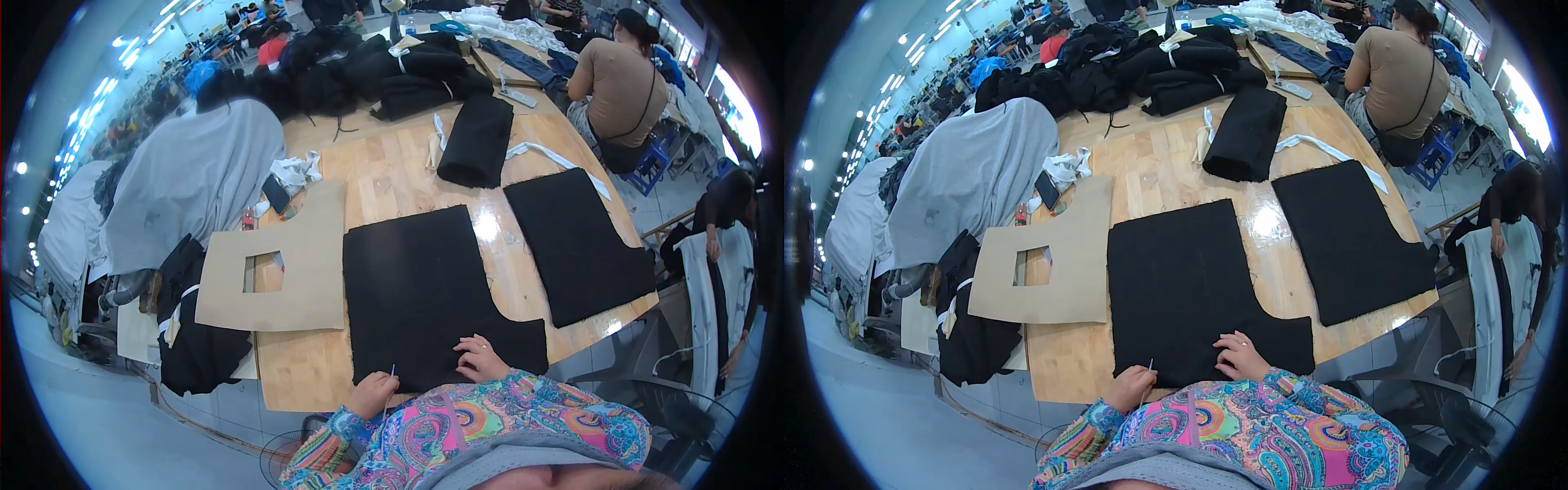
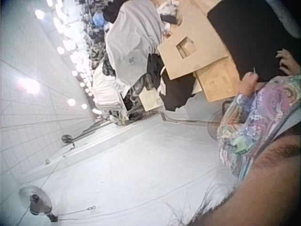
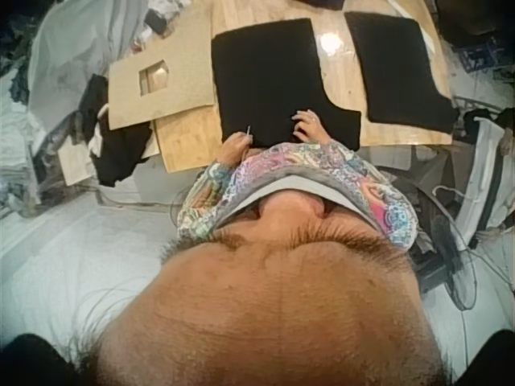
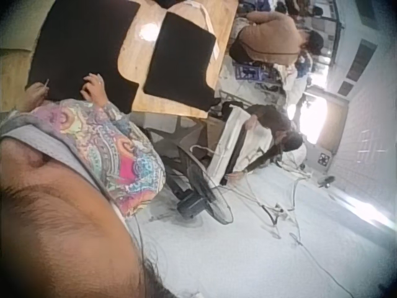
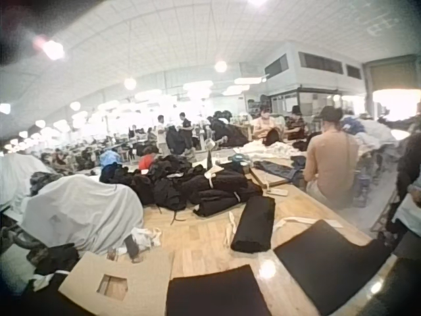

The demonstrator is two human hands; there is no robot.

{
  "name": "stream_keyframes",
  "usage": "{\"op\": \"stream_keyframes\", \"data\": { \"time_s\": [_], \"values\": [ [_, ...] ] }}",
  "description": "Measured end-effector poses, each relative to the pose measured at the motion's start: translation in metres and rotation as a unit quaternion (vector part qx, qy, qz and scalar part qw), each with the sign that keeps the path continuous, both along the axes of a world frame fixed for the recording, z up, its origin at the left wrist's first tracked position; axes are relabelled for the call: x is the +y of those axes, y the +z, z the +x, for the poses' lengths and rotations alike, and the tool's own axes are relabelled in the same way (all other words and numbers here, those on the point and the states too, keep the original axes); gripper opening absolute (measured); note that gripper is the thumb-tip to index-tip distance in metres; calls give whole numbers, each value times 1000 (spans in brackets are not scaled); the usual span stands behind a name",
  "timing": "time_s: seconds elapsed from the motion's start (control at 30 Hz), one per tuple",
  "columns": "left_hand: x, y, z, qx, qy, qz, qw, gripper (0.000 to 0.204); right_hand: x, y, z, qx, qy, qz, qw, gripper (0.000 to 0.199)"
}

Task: The person uses a cardboard template to mark shapes onto black fabric. They place the template on the fabric, trace the outline with a white marking tool, and then remove the template to reveal the marked shape. This process is repeated multiple times on different sections of the fabric.

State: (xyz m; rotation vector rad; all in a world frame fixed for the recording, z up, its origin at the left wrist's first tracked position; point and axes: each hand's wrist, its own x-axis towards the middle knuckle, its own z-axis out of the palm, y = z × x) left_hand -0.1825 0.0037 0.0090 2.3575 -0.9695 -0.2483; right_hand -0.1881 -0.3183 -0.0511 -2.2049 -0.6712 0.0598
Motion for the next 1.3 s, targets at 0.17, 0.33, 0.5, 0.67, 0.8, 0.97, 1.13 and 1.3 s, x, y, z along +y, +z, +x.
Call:
{"op": "stream_keyframes", "data": {
  "time_s": [0.17,0.33,0.5,0.67,0.8,0.97,1.13,1.3],
  "values": [
    [-2,8,19,120,96,-48,987,19,6,11,4,8,12,15,1000,37],
    [-2,41,55,343,108,-38,932,14,7,16,6,-22,16,-17,999,50],
    [-3,67,81,281,154,-128,938,14,17,40,6,14,-19,-38,999,43],
    [-14,105,84,200,115,-93,969,20,-7,66,29,-81,-146,-75,983,39],
    [-18,122,77,68,12,74,995,22,-46,99,59,-188,-230,-101,949,38],
    [-48,200,99,-41,15,-49,998,21,-105,196,46,-346,-297,-53,888,39],
    [-98,260,137,7,-63,-148,987,23,-183,277,25,-447,-402,-98,793,26],
    [-173,212,221,14,32,-132,991,26,-278,271,120,-278,-366,-168,872,22]
  ]
}}
